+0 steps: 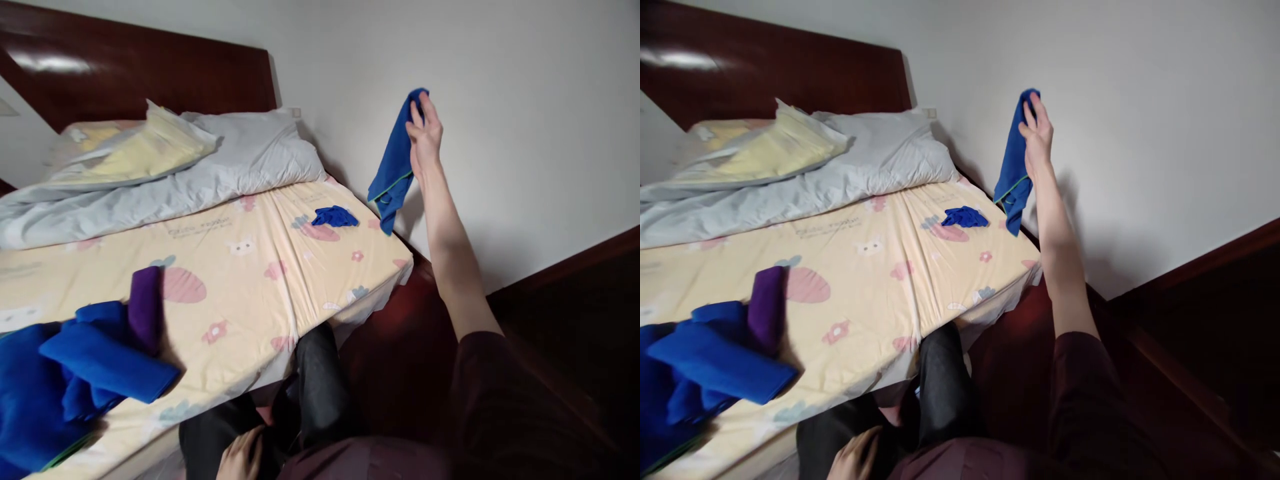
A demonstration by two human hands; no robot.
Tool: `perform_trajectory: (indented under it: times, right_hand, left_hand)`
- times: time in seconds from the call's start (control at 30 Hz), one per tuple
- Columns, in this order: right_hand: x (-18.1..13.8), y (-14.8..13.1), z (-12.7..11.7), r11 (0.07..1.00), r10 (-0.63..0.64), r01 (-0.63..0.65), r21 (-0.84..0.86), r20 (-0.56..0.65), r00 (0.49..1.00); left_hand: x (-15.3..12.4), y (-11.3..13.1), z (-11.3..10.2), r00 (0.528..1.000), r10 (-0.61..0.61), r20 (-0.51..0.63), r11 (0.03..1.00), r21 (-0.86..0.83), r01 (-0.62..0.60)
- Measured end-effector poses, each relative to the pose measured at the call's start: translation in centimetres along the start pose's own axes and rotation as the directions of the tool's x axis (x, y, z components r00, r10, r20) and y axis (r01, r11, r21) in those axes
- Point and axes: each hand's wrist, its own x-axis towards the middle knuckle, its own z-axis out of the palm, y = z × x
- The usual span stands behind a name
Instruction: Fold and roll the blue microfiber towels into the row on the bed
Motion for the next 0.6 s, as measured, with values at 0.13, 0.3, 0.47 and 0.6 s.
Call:
perform_trajectory:
  times: [0.13, 0.3, 0.47, 0.6]
  right_hand:
    - [-4.0, -10.2, 1.0, 0.998, -0.045, 0.038, 0.057, 0.115, 0.992]
    - [-12.1, -16.1, 0.5, 0.974, -0.197, 0.183, 0.134, 0.097, 0.976]
    - [-20.2, -19.1, 0.1, 0.909, -0.311, 0.246, 0.338, 0.155, 0.938]
    - [-26.5, -21.7, 0.8, 0.917, -0.238, 0.102, 0.386, 0.324, 0.916]
  left_hand:
    - [-0.5, 3.2, -0.8, 0.991, -0.093, -0.093, 0.974, -0.216, 0.071]
    - [-0.9, 9.9, -5.4, 0.992, -0.048, -0.117, 0.943, -0.332, 0.007]
    - [-0.7, 16.0, -10.2, 0.938, 0.157, -0.31, 0.928, -0.279, -0.248]
    - [1.5, 19.2, -13.1, 0.723, 0.301, -0.622, 0.893, -0.081, -0.442]
